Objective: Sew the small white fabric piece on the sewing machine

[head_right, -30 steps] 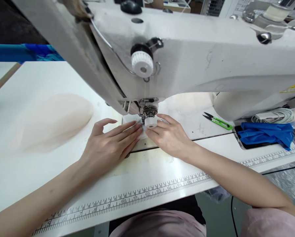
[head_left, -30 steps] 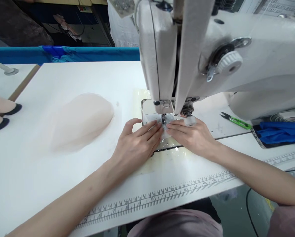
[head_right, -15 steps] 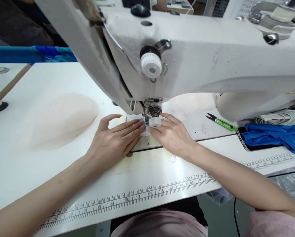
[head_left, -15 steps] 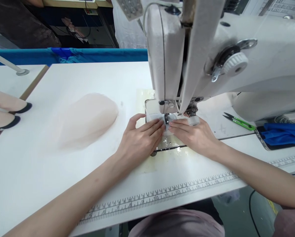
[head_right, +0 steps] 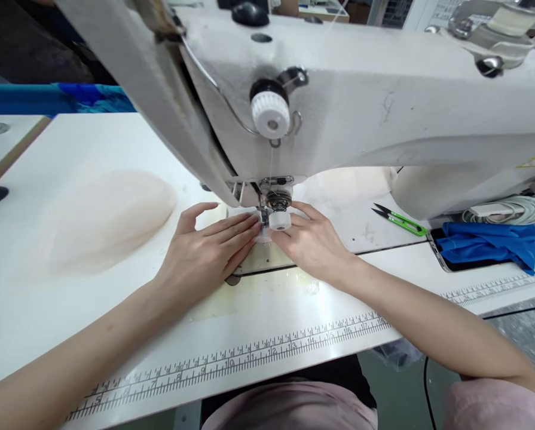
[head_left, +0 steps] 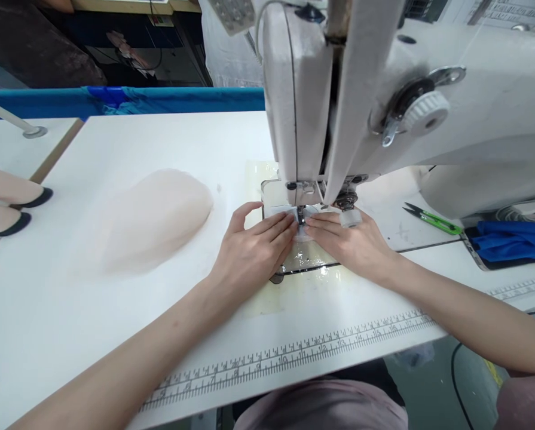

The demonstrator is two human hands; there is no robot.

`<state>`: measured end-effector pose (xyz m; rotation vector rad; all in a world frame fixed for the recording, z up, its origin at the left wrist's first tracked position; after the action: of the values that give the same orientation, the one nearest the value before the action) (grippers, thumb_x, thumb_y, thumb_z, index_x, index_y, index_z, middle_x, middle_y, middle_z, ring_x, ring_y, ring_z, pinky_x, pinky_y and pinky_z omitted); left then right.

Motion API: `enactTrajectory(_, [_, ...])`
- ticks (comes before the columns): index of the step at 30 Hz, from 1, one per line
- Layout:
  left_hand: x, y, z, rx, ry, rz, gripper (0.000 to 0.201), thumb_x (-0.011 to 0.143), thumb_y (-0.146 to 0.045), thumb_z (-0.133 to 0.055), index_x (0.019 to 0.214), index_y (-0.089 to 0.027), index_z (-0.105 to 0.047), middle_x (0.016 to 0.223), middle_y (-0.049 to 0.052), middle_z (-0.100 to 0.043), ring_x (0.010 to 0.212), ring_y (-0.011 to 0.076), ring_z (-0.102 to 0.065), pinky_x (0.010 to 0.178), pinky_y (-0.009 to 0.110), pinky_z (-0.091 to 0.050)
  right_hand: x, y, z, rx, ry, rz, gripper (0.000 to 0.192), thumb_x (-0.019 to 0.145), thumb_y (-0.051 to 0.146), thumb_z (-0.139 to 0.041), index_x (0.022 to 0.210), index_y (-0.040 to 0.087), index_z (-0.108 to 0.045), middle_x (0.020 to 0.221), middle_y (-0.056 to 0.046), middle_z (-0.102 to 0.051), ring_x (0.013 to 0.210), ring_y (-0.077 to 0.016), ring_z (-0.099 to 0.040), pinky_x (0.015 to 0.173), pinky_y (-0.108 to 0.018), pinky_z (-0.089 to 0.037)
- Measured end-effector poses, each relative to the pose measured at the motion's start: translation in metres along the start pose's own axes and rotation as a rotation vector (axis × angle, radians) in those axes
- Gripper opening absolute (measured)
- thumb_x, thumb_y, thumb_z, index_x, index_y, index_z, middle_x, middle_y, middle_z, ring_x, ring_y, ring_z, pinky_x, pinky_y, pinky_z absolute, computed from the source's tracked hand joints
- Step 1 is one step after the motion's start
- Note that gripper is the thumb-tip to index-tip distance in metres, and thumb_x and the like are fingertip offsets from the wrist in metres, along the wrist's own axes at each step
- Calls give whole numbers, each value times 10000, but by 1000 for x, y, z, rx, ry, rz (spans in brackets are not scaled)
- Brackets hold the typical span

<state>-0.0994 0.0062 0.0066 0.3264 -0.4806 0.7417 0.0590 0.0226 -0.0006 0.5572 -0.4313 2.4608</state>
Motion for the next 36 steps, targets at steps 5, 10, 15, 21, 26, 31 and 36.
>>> enactTrajectory(5, [0, 1, -1, -16, 13, 10, 225, 946, -149, -491, 1118, -152, -637, 1105, 78, -713, 1042, 205, -674, 1025, 476, -369, 0, -2, -1, -30, 10, -6, 210, 896, 98, -529, 989, 180, -698, 979, -16, -749, 881, -156, -678, 999, -333, -487])
enactTrajectory(10, [0, 2, -2, -29, 10, 12, 241, 948, -146, -478, 1128, -163, -637, 1119, 85, -705, 1060, 218, -666, 1021, 496, -385, 0, -2, -1, -22, 26, -16, 209, 896, 98, -540, 1012, 170, -698, 993, -31, -746, 905, -166, -677, 1001, -345, -484])
enactTrajectory(15, [0, 2, -1, -52, 19, 22, 260, 943, -145, -485, 1149, -203, -631, 1144, 77, -694, 1068, 223, -662, 1013, 514, -397, 1, -1, -1, -4, 43, -16, 217, 897, 82, -533, 1009, 151, -705, 983, -53, -746, 915, -175, -674, 1010, -358, -471])
enactTrajectory(21, [0, 2, 0, -66, 19, 33, 248, 943, -142, -483, 1130, -192, -639, 1148, 79, -690, 1064, 221, -665, 1012, 512, -397, 2, -1, 3, 6, 37, -11, 218, 901, 66, -517, 993, 134, -703, 970, -65, -747, 902, -175, -678, 1015, -366, -458])
enactTrajectory(26, [1, 2, 0, -51, 16, 29, 234, 944, -143, -487, 1115, -190, -641, 1138, 72, -695, 1059, 215, -667, 1004, 498, -394, 2, 0, 5, 7, 42, 5, 241, 904, 42, -497, 1008, 124, -698, 950, -65, -750, 859, -170, -681, 1040, -369, -430])
enactTrajectory(31, [2, 1, 0, -34, 6, 15, 217, 940, -141, -501, 1100, -173, -643, 1122, 74, -705, 1045, 210, -673, 999, 485, -389, 2, -1, 2, -1, 3, 5, 226, 909, 61, -505, 962, 132, -713, 961, -59, -749, 862, -167, -679, 999, -372, -458])
enactTrajectory(36, [1, 3, -2, -23, 25, 22, 240, 943, -166, -495, 1138, -189, -632, 1142, 67, -700, 1065, 216, -662, 984, 466, -411, 1, -2, -2, 6, -10, -4, 232, 900, 63, -504, 966, 157, -706, 976, -41, -747, 913, -165, -668, 963, -360, -470])
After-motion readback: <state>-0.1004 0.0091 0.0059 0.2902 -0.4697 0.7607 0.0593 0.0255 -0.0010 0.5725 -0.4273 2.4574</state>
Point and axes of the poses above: each hand's wrist, its own x-axis towards the middle knuckle, its own z-axis out of the back of the hand, y = z × x, the point moved 4 cm from there along x, towards the middle knuckle
